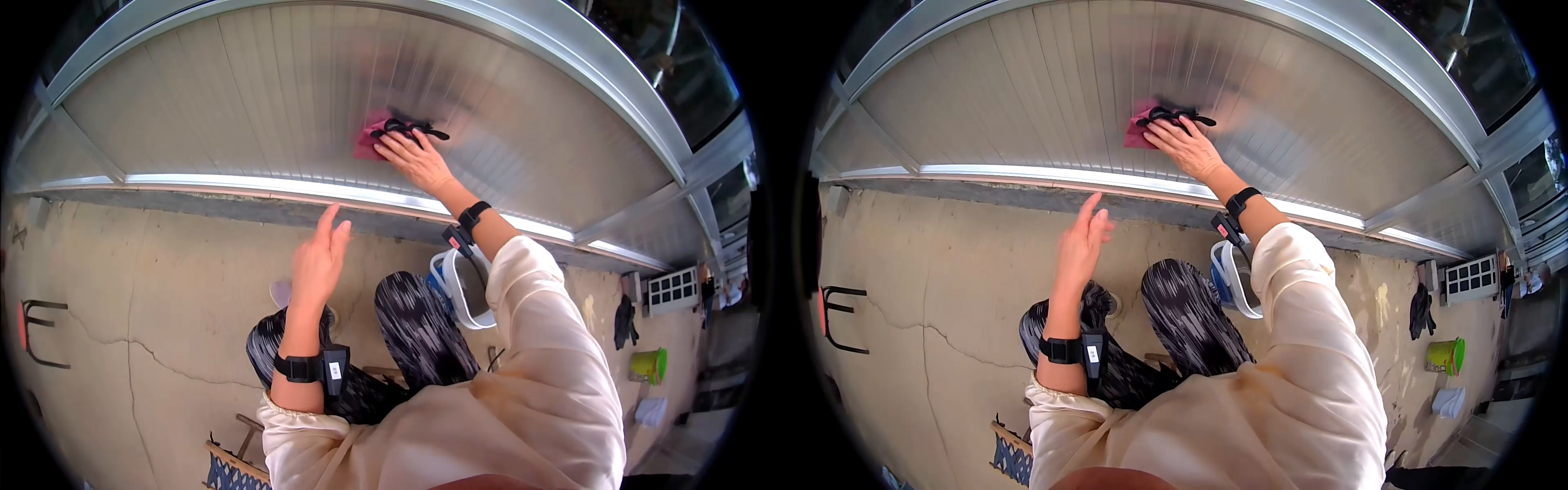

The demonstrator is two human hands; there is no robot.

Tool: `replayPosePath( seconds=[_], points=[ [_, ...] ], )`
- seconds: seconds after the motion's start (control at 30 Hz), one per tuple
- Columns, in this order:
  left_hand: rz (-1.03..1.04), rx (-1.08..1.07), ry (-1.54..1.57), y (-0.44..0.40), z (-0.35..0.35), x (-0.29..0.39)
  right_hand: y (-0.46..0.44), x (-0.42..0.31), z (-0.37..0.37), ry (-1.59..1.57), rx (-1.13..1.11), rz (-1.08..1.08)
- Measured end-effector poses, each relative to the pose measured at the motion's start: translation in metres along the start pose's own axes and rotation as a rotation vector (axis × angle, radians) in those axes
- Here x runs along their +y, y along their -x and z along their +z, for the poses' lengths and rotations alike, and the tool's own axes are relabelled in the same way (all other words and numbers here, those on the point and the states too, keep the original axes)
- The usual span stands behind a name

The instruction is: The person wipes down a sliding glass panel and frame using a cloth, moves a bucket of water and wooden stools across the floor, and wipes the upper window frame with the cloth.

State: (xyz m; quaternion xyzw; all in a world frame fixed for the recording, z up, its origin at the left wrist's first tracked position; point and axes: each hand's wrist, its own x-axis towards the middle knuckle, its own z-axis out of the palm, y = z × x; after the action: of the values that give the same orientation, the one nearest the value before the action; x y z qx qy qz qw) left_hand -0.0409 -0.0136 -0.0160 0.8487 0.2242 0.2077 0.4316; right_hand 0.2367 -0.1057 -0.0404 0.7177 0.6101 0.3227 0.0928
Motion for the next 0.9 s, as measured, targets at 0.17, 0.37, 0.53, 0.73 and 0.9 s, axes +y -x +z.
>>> replayPosePath(
  seconds=[0.17, 0.37, 0.53, 0.73, 0.9],
  points=[
    [-0.03, 0.029, -0.122, 0.001, -0.001, 0.003, 0.049, -0.018, 0.056, 0.051, -0.251, -0.268],
    [-0.054, -0.057, -0.137, 0.003, -0.007, 0.025, -0.036, 0.043, -0.057, -0.037, 0.143, 0.084],
    [-0.008, -0.008, -0.2, -0.001, -0.006, 0.005, -0.108, 0.068, -0.109, 0.043, 0.377, 0.115],
    [-0.049, -0.015, -0.15, -0.004, -0.001, -0.004, -0.181, 0.034, -0.114, 0.0, 0.47, 0.019],
    [-0.041, 0.041, -0.123, 0.002, -0.006, -0.001, -0.157, 0.043, -0.111, -0.013, 0.49, 0.114]
  ],
)
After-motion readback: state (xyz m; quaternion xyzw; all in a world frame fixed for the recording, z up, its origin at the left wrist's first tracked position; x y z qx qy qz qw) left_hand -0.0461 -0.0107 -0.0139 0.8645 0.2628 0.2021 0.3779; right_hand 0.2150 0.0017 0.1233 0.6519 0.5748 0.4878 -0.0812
